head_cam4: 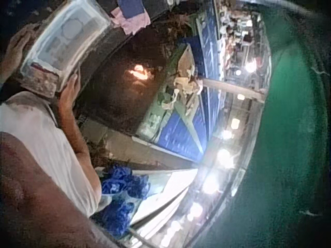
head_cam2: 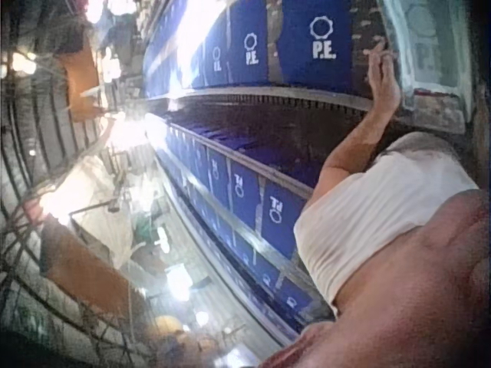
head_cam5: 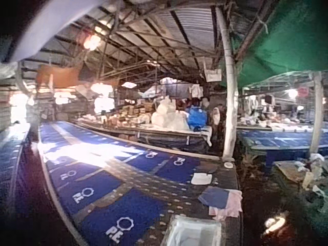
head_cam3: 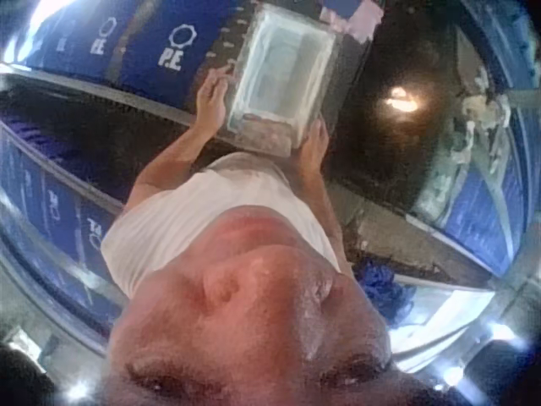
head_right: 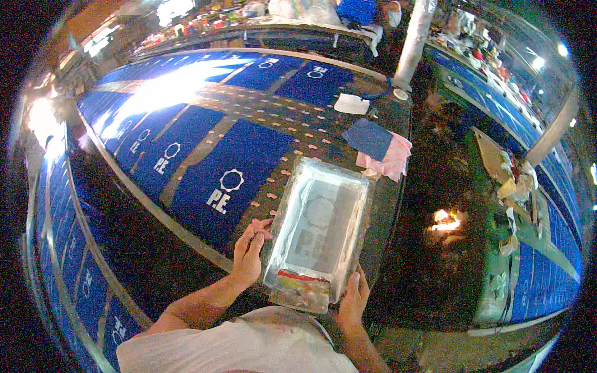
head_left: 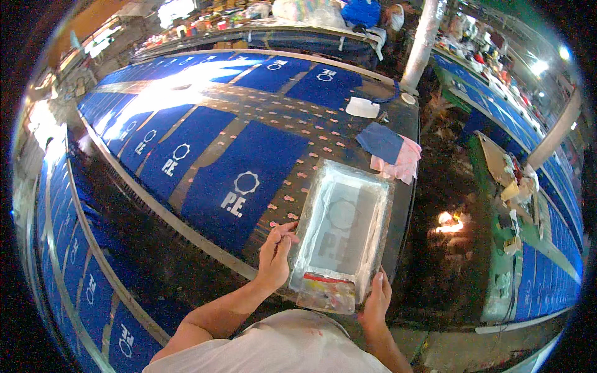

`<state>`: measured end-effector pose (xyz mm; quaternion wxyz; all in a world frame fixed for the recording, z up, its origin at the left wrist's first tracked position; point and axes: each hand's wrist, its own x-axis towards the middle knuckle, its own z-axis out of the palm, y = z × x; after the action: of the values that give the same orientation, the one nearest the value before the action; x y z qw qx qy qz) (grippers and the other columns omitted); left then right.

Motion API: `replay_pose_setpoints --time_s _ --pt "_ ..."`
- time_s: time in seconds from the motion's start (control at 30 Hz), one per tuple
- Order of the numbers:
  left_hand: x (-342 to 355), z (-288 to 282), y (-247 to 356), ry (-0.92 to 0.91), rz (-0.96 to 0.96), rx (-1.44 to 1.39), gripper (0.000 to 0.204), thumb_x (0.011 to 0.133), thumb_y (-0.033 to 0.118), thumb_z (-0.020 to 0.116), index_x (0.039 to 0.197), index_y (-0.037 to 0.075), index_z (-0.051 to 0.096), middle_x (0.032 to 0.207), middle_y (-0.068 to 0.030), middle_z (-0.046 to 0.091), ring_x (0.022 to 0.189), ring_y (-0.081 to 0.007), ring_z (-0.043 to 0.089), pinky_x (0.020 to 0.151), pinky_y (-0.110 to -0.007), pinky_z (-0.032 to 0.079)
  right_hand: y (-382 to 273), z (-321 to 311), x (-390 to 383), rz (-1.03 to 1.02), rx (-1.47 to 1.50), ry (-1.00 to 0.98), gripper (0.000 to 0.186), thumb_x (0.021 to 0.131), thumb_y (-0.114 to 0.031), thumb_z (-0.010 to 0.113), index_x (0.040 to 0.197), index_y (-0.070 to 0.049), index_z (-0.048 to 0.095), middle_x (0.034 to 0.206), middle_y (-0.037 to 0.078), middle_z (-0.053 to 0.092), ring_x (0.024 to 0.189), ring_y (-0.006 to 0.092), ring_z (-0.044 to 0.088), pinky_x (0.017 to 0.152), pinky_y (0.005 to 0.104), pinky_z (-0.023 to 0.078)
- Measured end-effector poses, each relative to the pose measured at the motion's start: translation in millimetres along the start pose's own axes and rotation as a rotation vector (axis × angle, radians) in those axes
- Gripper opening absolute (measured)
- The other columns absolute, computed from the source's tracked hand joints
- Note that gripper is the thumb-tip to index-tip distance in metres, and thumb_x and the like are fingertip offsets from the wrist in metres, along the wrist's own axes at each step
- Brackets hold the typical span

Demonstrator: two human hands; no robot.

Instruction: The person applies a white paste to a rectangular screen frame using a small spatula, spreads it evenly, then rinses the screen with water from a hose. The person handles the screen frame, paste container, spatula, and hose throughout the process.

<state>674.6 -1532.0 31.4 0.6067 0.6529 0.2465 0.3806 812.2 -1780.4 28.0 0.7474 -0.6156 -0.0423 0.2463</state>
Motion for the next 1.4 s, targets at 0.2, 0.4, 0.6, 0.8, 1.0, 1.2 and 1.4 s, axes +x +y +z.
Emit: replay_pose_setpoints --time_s 0.2,0.4,0.6,0.8,1.0,1.2,1.4 --pt "-12.4 19.7 15.0 0.12 -0.082 0.008 0.023 0.117 0.011 0.053 0.13 0.002 0.069 0.107 -0.0041 0.07 0.102 -0.0127 0.063 0.098 -0.031 0.049 -1.4 -20.0 12.7 -0.066 -0.083 -0.032 0.054 0.121 -0.035 0.053 0.159 0.003 0.056 0.147 0.013 0.069 0.129 0.0241 0.068 0.11 0.0394 0.055" --pt "-41.6 40.5 -20.9 0.288 -0.023 0.01 0.027 0.114 0.018 0.064 0.133 0.002 0.074 0.119 -0.0084 0.072 0.111 -0.0185 0.069 0.104 -0.034 0.053 -16.7 -35.9 17.9 0.078 -0.068 -0.074 0.059 0.117 -0.044 0.061 0.157 -0.001 0.057 0.146 0.014 0.067 0.127 0.029 0.069 0.102 0.0455 0.06" --pt "-44.1 38.3 -29.3 0.322 0.177 0.193 0.023 0.109 0.019 0.07 0.119 0.0 0.076 0.128 -0.0177 0.071 0.122 -0.0321 0.069 0.11 -0.042 0.053 17.4 -42.9 56.4 0.094 -0.196 -0.091 0.083 0.112 -0.056 0.063 0.161 0.009 0.049 0.161 0.023 0.055 0.14 0.0378 0.062 0.116 0.0531 0.055" --pt "-99.2 59.9 -32.0 0.52 0.051 0.261 0.013 0.101 0.015 0.079 0.109 0.006 0.077 0.133 -0.018 0.07 0.125 -0.0338 0.069 0.109 -0.044 0.055 30.1 -58.3 85.6 0.166 -0.143 -0.393 0.08 0.113 -0.054 0.06 0.159 0.011 0.049 0.159 0.027 0.054 0.138 0.0382 0.062 0.115 0.0531 0.054" --pt "-149.8 95.0 -28.8 0.658 0.112 0.225 0.009 0.099 0.015 0.081 0.104 0.008 0.078 0.135 -0.0155 0.067 0.123 -0.0232 0.066 0.095 -0.036 0.053 32.5 -92.2 99.6 0.169 -0.197 -0.575 0.068 0.117 -0.05 0.054 0.15 0.01 0.054 0.146 0.024 0.062 0.128 0.0376 0.067 0.107 0.0519 0.058" --pt "-167.1 103.3 2.4 0.76 0.066 0.017 0.013 0.109 0.014 0.07 0.105 0.004 0.078 0.135 -0.0165 0.068 0.129 -0.0257 0.064 0.113 -0.039 0.049 32.2 -93.5 106.4 0.188 -0.029 -0.791 0.067 0.117 -0.05 0.054 0.152 0.007 0.056 0.146 0.022 0.063 0.129 0.0361 0.067 0.106 0.0503 0.058" --pt "-156.8 115.6 -34.3 0.718 0.08 -0.01 0.013 0.109 0.013 0.071 0.104 0.002 0.078 0.131 -0.0159 0.068 0.129 -0.0238 0.064 0.107 -0.036 0.051 9.4 -110.4 114.5 0.009 -0.298 -0.685 0.063 0.116 -0.042 0.057 0.159 0.003 0.054 0.148 0.018 0.066 0.131 0.0311 0.068 0.113 0.0456 0.054"
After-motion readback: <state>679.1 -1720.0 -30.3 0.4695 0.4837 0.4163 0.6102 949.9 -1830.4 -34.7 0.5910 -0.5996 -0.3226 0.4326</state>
